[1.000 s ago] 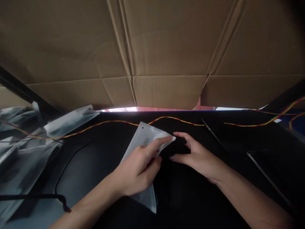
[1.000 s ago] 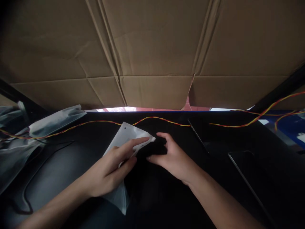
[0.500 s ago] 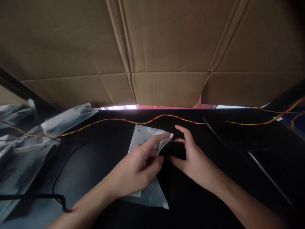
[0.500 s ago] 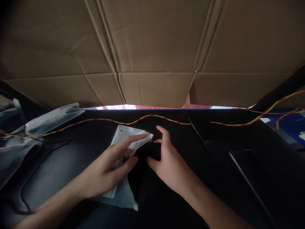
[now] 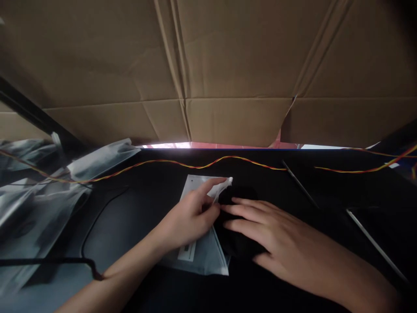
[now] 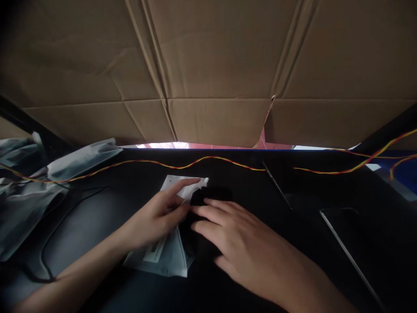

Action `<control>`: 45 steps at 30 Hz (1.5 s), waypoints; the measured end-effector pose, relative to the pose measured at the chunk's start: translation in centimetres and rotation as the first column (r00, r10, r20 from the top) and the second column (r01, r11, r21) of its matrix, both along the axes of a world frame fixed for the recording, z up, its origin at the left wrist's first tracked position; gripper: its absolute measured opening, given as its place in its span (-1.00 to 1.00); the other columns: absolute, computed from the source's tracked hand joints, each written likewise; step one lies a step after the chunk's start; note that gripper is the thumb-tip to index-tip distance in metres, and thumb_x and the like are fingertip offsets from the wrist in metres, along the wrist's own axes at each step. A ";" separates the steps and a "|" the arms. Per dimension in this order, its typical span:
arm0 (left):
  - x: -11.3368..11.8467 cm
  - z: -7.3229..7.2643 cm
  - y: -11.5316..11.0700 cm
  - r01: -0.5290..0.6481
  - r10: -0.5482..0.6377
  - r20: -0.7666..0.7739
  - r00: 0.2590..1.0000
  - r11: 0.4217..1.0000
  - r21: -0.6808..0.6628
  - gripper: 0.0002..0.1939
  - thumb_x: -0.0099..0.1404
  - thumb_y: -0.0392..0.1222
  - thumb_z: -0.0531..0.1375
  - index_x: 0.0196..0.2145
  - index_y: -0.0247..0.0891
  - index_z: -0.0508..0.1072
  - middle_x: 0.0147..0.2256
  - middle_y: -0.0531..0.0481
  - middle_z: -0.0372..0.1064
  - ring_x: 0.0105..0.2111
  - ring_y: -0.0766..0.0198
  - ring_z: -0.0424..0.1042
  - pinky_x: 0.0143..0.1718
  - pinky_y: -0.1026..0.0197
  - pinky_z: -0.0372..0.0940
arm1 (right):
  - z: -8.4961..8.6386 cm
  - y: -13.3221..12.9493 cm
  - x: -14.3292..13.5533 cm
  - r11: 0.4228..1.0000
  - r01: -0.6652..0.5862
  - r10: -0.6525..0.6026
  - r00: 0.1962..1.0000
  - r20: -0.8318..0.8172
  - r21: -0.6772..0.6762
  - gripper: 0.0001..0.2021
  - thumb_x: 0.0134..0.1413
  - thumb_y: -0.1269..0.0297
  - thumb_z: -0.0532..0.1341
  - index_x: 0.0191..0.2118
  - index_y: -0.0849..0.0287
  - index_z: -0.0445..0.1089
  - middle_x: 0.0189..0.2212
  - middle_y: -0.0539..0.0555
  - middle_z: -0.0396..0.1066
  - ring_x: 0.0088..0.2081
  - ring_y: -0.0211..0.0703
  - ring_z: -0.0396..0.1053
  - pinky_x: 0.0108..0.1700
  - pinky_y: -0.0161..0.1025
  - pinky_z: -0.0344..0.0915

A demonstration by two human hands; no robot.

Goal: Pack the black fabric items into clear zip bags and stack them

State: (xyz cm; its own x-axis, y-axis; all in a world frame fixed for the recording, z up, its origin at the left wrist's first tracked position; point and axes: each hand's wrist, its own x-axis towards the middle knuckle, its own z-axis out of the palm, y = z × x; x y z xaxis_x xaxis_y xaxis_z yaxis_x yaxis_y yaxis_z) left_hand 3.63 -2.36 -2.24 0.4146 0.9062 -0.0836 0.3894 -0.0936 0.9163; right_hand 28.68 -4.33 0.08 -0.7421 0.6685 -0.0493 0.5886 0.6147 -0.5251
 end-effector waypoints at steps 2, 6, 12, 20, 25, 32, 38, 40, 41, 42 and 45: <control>0.0 0.1 0.0 -0.016 0.017 0.032 0.999 1.000 -0.015 -0.36 0.46 -0.18 0.19 0.44 -0.21 0.24 -0.51 0.21 0.25 -0.57 0.39 0.12 -0.56 0.37 0.02 | -0.6 0.1 -0.6 0.997 0.012 -0.009 1.000 -0.029 0.078 -0.28 0.01 0.59 0.40 0.31 -0.04 0.52 0.41 0.10 0.41 0.43 0.29 0.32 0.44 0.27 0.32; 0.1 0.3 -0.2 -0.018 0.021 0.063 0.998 0.999 -0.036 -0.37 0.50 -0.09 0.21 0.45 -0.20 0.23 -0.51 0.21 0.21 -0.57 0.40 0.09 -0.56 0.36 -0.01 | -1.4 0.5 -1.5 0.983 0.073 -0.056 0.993 -0.106 0.171 -0.45 0.08 0.59 0.29 0.18 0.04 0.58 0.19 0.13 0.61 0.21 0.19 0.56 0.26 0.15 0.51; 0.3 0.4 -0.5 -0.054 0.057 0.138 0.989 0.998 -0.024 -0.42 0.53 -0.09 0.19 0.42 -0.20 0.24 -0.51 0.23 0.18 -0.55 0.40 0.09 -0.54 0.36 0.02 | -1.8 0.3 -2.2 0.979 -0.099 0.110 0.992 -0.056 0.178 -0.59 0.20 0.46 0.33 0.14 0.08 0.59 0.21 0.13 0.59 0.27 0.21 0.44 0.33 0.20 0.39; -0.4 2.1 -0.8 0.117 -0.113 -0.035 0.993 0.985 0.127 -0.47 0.59 -0.03 0.13 0.43 -0.12 0.29 -0.41 0.10 0.40 -0.43 0.27 0.38 -0.39 0.25 0.31 | -3.5 -1.4 -3.6 0.995 -0.025 0.040 0.986 -0.160 0.093 -0.50 0.31 0.23 0.33 0.32 0.14 0.48 0.29 0.21 0.52 0.40 0.25 0.30 0.53 0.24 0.08; -2.8 1.2 1.4 0.355 -0.207 -0.385 0.900 0.858 0.370 -0.20 0.41 0.27 0.35 0.47 -0.02 0.27 0.41 -0.28 0.27 0.40 -0.29 0.23 0.41 -0.45 0.11 | -3.6 -0.8 -3.2 0.993 -0.067 0.081 0.987 -0.141 0.097 -0.61 0.27 0.28 0.35 0.19 0.15 0.57 0.15 0.22 0.60 0.41 0.26 0.29 0.52 0.22 0.08; -3.2 -0.8 1.7 0.524 -0.421 -0.395 0.817 0.828 0.200 0.57 -0.16 0.42 0.61 0.60 0.04 -0.11 0.60 -0.27 -0.20 0.58 -0.44 -0.28 0.50 -0.60 -0.42 | -5.0 -0.8 -4.1 0.966 -0.230 0.250 0.942 -0.222 0.115 -0.74 0.28 0.27 0.32 0.02 0.23 0.60 -0.03 0.23 0.67 0.11 0.14 0.57 0.36 0.04 0.33; -1.2 -1.0 0.3 0.439 -0.316 -0.364 0.876 0.835 0.331 0.49 -0.01 0.40 0.58 0.61 -0.05 -0.14 0.57 -0.35 -0.10 0.57 -0.46 -0.22 0.50 -0.63 -0.37 | -5.8 -1.3 -5.5 0.992 0.024 0.027 0.922 -0.386 0.126 -0.46 0.32 0.22 0.28 0.35 0.23 0.35 0.34 0.33 0.45 0.41 0.21 0.34 0.48 0.17 0.21; -0.6 -0.9 0.0 0.427 -0.298 -0.366 0.882 0.834 0.349 0.49 -0.02 0.46 0.55 0.61 -0.11 -0.10 0.56 -0.37 -0.06 0.56 -0.50 -0.19 0.48 -0.66 -0.39 | -5.6 -0.8 -5.0 0.988 -0.069 0.123 0.891 -0.436 0.137 -0.46 0.31 0.18 0.30 0.32 0.27 0.37 0.31 0.35 0.48 0.40 0.21 0.35 0.45 0.11 0.27; -0.4 -0.8 -0.1 0.425 -0.296 -0.365 0.883 0.834 0.353 0.49 -0.03 0.48 0.54 0.60 -0.11 -0.09 0.55 -0.37 -0.04 0.56 -0.51 -0.18 0.48 -0.67 -0.39 | -5.5 -0.6 -4.7 0.981 -0.134 0.182 0.874 -0.451 0.137 -0.48 0.31 0.17 0.30 0.29 0.29 0.40 0.27 0.34 0.51 0.39 0.20 0.37 0.44 0.07 0.29; -0.4 -0.6 -0.1 0.423 -0.297 -0.360 0.884 0.835 0.353 0.49 -0.03 0.50 0.53 0.60 -0.11 -0.07 0.55 -0.37 -0.04 0.56 -0.51 -0.17 0.48 -0.67 -0.38 | -5.4 -0.5 -4.4 0.973 -0.188 0.228 0.857 -0.462 0.133 -0.50 0.32 0.16 0.29 0.27 0.30 0.43 0.25 0.33 0.53 0.38 0.18 0.38 0.44 0.03 0.28; -1.2 0.2 0.0 0.466 -0.361 -0.345 0.866 0.832 0.301 0.48 -0.03 0.49 0.53 0.61 -0.04 -0.09 0.57 -0.31 -0.09 0.56 -0.47 -0.16 0.49 -0.64 -0.33 | -5.4 -0.8 -4.0 0.965 -0.248 0.260 0.847 -0.463 0.086 -0.53 0.39 0.12 0.24 0.27 0.29 0.44 0.25 0.29 0.54 0.39 0.10 0.38 0.47 -0.06 0.23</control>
State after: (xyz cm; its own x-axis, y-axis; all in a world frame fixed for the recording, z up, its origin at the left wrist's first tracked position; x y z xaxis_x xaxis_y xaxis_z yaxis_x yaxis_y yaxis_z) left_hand 2.46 -2.39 -2.08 0.7666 0.6397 0.0549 0.4578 -0.6044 0.6520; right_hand 24.70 -5.10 -5.29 -0.8180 0.4502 0.3579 0.0996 0.7238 -0.6828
